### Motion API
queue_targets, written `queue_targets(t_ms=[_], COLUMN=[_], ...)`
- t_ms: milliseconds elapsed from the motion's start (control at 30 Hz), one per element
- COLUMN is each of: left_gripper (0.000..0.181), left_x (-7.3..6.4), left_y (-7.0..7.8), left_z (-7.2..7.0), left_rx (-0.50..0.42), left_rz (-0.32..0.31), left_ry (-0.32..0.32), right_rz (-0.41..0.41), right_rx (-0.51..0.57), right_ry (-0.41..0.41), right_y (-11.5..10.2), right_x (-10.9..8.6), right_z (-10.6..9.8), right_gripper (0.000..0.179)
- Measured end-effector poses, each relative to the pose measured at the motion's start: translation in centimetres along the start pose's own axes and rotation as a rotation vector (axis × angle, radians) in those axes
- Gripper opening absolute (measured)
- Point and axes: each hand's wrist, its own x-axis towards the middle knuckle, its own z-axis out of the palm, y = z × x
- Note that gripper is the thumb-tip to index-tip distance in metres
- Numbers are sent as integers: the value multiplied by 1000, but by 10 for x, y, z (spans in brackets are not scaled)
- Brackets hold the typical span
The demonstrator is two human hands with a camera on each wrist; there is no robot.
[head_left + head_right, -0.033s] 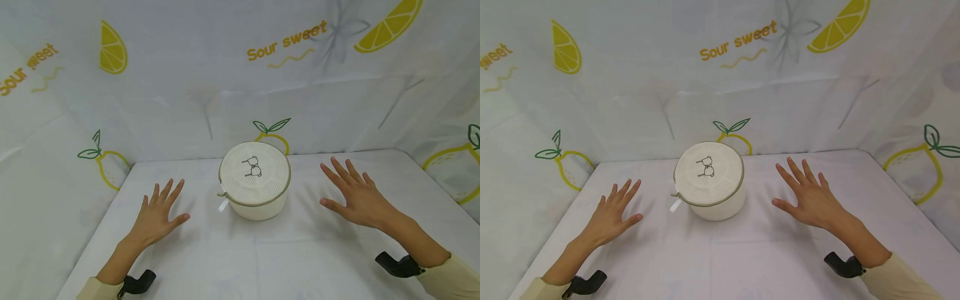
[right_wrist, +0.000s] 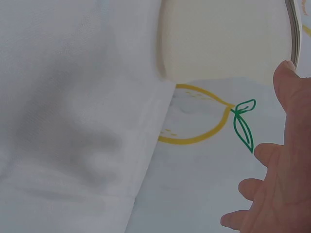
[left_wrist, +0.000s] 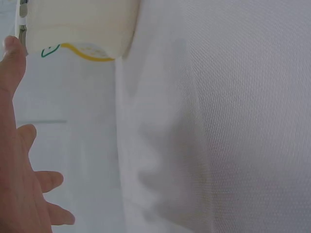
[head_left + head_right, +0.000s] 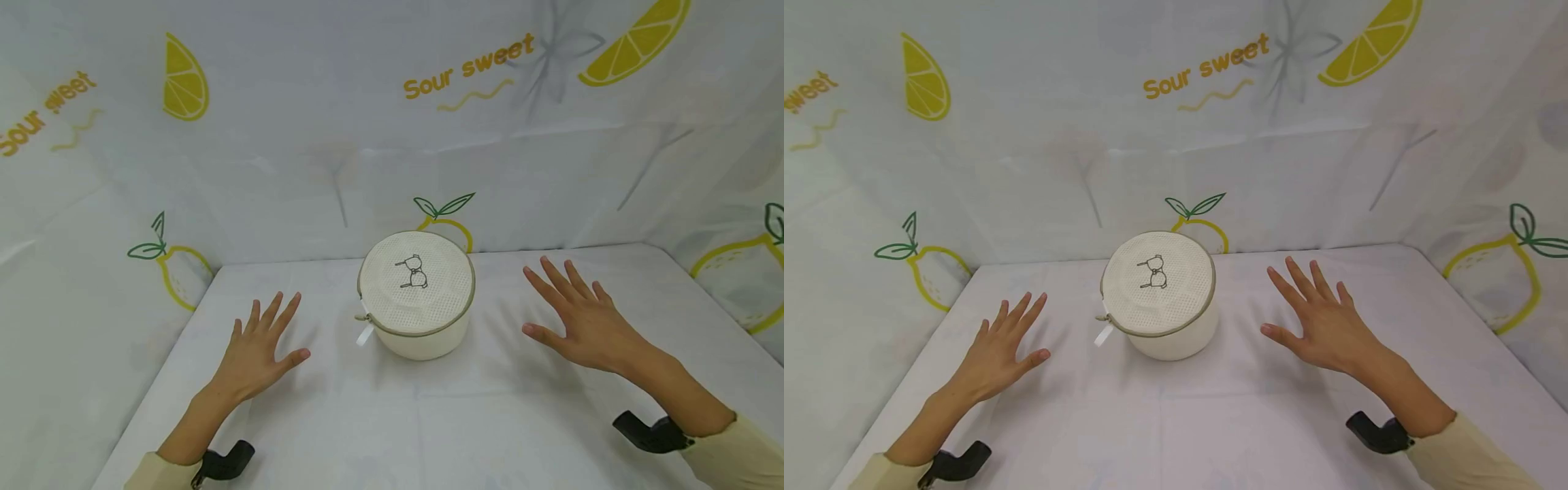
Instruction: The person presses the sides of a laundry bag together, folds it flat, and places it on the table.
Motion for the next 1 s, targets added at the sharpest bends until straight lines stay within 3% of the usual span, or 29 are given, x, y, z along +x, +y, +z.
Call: queue_targets(t_ms=[333,533,767,1000], left_gripper=[87,87,89,100], left_x=[-2,2,2,6], left_y=[4,10,36,73], left_z=[3,1,16,28], left_rx=[-24,-144,-353,-559], left_rz=[-13,12,97,180], left_ry=[-1,57,108,191], right_rz=[2,4,-1,-50], right_rx=[36,152,331,506], right_ry=[-3,3,31,80], right_y=[0,-10,-27,-34], right_x=[-2,3,16,22], right_z=[2,6,6,6], right_gripper=[84,82,80,76])
